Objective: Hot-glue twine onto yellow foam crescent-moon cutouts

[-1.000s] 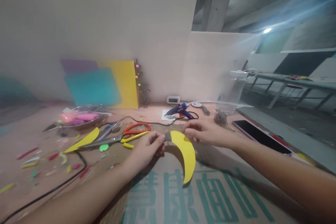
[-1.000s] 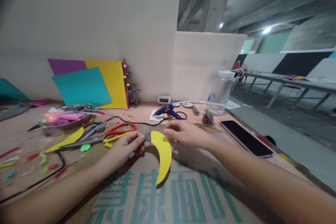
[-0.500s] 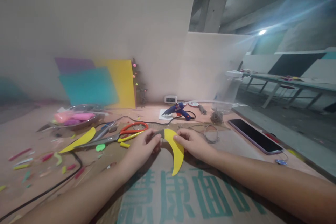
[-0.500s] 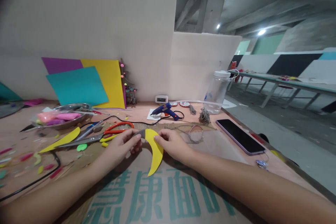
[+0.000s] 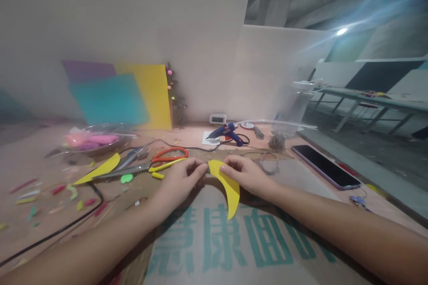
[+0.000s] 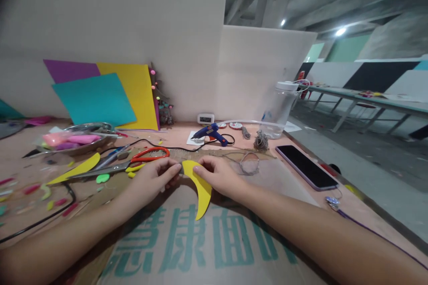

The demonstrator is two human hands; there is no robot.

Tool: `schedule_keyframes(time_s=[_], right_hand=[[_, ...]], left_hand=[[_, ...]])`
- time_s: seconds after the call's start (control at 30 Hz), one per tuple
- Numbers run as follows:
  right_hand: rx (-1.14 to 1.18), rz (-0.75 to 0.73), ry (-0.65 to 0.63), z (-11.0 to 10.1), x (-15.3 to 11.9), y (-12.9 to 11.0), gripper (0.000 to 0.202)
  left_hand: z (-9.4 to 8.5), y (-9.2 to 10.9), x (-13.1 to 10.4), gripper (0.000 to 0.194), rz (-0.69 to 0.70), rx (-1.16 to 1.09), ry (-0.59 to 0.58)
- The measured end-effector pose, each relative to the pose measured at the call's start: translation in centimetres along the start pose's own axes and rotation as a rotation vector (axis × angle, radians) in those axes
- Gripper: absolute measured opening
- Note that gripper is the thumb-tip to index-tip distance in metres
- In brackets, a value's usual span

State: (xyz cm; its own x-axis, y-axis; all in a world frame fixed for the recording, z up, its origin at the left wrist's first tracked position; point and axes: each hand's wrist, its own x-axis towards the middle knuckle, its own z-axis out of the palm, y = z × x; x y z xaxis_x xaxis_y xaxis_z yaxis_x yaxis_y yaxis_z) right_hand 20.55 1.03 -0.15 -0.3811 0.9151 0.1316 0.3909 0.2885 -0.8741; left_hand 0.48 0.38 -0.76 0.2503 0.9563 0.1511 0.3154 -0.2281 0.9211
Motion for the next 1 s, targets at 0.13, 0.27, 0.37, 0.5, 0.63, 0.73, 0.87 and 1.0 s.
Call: schedule_keyframes(time_s=[0.13, 0.27, 0.37, 0.5, 0.63, 0.73, 0.87, 1.0], right_hand=[[-0.047, -0.027, 0.032, 0.09, -0.07, 0.02, 0.024], [-0.089, -0.064, 0.077, 0.1, -0.2, -0.18, 0.023], [-0.144, -0.086, 0.077, 0.11, -0.4, -0.34, 0.022], [-0.217, -0.11, 0.071, 0.14, -0.56, -0.46, 0.022], [-0.222, -0.115, 0.084, 0.19, -0.55, -0.49, 0.022], [-0.211, -0.128, 0.097, 0.21, -0.55, -0.49, 0.022], [-0.24, -0.157, 0.104, 0.17, -0.6, -0.5, 0.02], [-0.278, -0.182, 0.109, 0.12, -0.64, -0.56, 0.022]], left_hand=[[0.03, 0.11, -0.27, 0.028, 0.068, 0.075, 0.029], [0.12, 0.11, -0.45, 0.026, 0.085, 0.094, 0.034], [0.2, -0.14, -0.37, 0.026, 0.091, 0.083, 0.04], [0.25, -0.59, -0.18, 0.029, 0.09, 0.036, 0.047], [0.15, -0.67, -0.21, 0.031, 0.172, 0.062, 0.116], [-0.02, -0.54, -0.38, 0.023, 0.264, 0.167, 0.145], [-0.2, -0.32, -0.5, 0.016, 0.338, 0.276, 0.151], [-0.28, -0.14, -0.43, 0.018, 0.356, 0.313, 0.134]])
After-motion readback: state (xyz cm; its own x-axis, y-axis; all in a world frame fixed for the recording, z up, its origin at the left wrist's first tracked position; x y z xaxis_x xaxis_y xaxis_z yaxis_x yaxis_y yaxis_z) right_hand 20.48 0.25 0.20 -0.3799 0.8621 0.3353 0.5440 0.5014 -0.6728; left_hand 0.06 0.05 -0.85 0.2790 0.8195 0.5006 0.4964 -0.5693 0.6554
